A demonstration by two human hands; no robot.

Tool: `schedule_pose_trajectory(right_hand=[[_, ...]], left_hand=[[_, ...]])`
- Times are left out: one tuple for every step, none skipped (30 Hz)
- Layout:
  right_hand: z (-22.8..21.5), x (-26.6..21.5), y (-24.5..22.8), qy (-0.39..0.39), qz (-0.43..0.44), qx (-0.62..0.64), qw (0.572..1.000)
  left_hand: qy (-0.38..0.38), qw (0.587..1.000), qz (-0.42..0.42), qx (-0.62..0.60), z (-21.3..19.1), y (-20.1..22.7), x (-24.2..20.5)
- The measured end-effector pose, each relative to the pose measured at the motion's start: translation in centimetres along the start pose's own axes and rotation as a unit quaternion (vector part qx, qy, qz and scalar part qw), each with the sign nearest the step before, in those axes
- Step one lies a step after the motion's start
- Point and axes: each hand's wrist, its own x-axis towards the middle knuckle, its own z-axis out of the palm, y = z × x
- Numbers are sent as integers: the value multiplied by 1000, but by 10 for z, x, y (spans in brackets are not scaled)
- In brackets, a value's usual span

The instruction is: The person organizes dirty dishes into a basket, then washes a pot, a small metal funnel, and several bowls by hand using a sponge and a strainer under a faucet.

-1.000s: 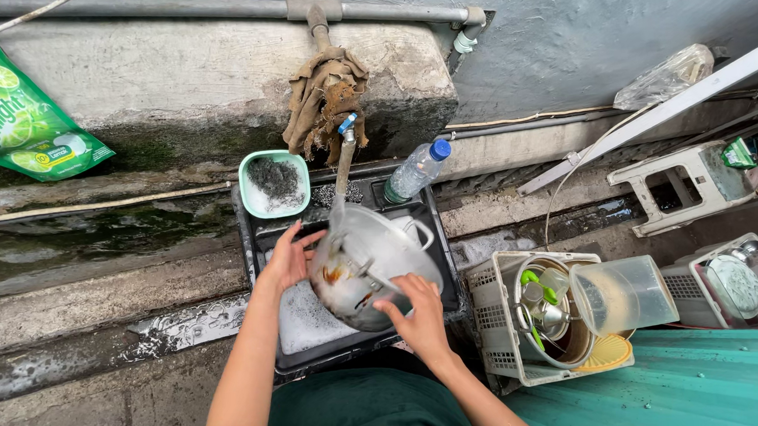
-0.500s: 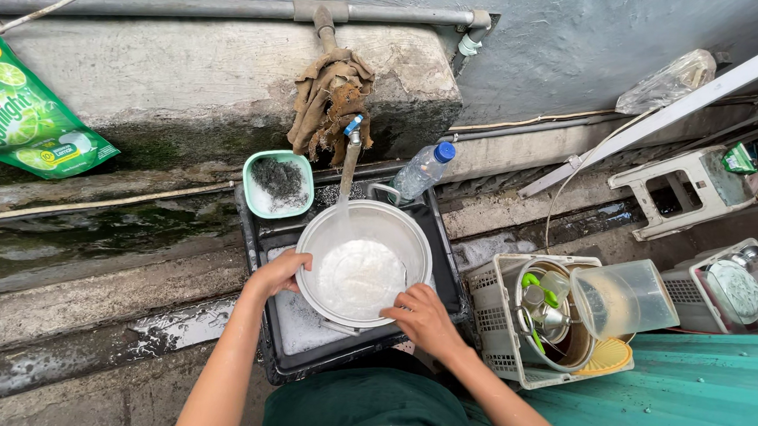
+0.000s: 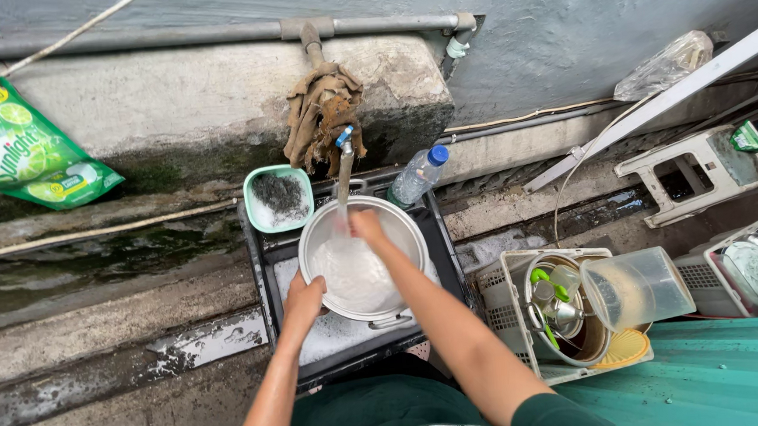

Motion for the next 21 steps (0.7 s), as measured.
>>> schedule_pose_trajectory(right_hand=[[18, -3, 11, 2, -100, -5, 995], [39, -6, 16, -75, -17, 18, 997], [54, -11, 21, -149, 68, 41, 986], [56, -23, 37, -276, 51, -5, 960], [53, -30, 49, -398, 30, -51, 915], [36, -30, 50, -406, 96, -201, 886], [10, -29, 46, -400, 157, -347, 834], [-11, -22, 36, -438, 271, -368, 774], [-23, -15, 28, -468, 379, -382, 701], [-31, -7, 20, -378, 345, -383, 769], [-35, 1, 11, -281, 306, -379, 827], [-29, 8, 6, -221, 87, -540, 808], [-15, 15, 3, -144, -138, -659, 725], [8, 14, 8, -88, -178, -444, 874], [30, 7, 14, -27, -206, -197, 958], [47, -2, 19, -92, -256, -376, 886], [59, -12, 25, -152, -294, -540, 774], [59, -27, 41, -313, -132, -443, 829], [50, -40, 51, -454, 39, -319, 831], [30, -44, 50, -503, 155, -335, 781], [7, -39, 42, -496, 245, -393, 735]], left_hand=[[28, 999, 21, -6, 2, 4, -3], [28, 999, 24, -5, 3, 9, -4], [37, 998, 42, 25, 2, 13, -6], [47, 996, 59, 56, -1, 15, -10], [47, 996, 59, 57, -7, 16, -11], [62, 995, 35, 64, -10, 16, -11], [76, 995, 11, 71, -13, 14, -10], [78, 994, 11, 70, -15, 10, -9], [68, 996, 38, 46, -18, 4, -8], [57, 996, 66, 23, -18, -2, -6], [58, 996, 67, 23, -14, -6, -4], [55, 997, 56, 26, -10, -9, -2], [52, 997, 45, 30, -7, -10, 0], [51, 997, 45, 30, -3, -9, 0], [58, 996, 34, 57, 0, -7, -1], [67, 994, 25, 84, 0, 0, -1], [67, 994, 27, 86, -2, 7, -2], [74, 992, 33, 94, -8, 13, -5], [81, 991, 39, 102, -14, 17, -8], [82, 991, 40, 102, -19, 20, -11], [73, 992, 15, 100, -25, 21, -12]])
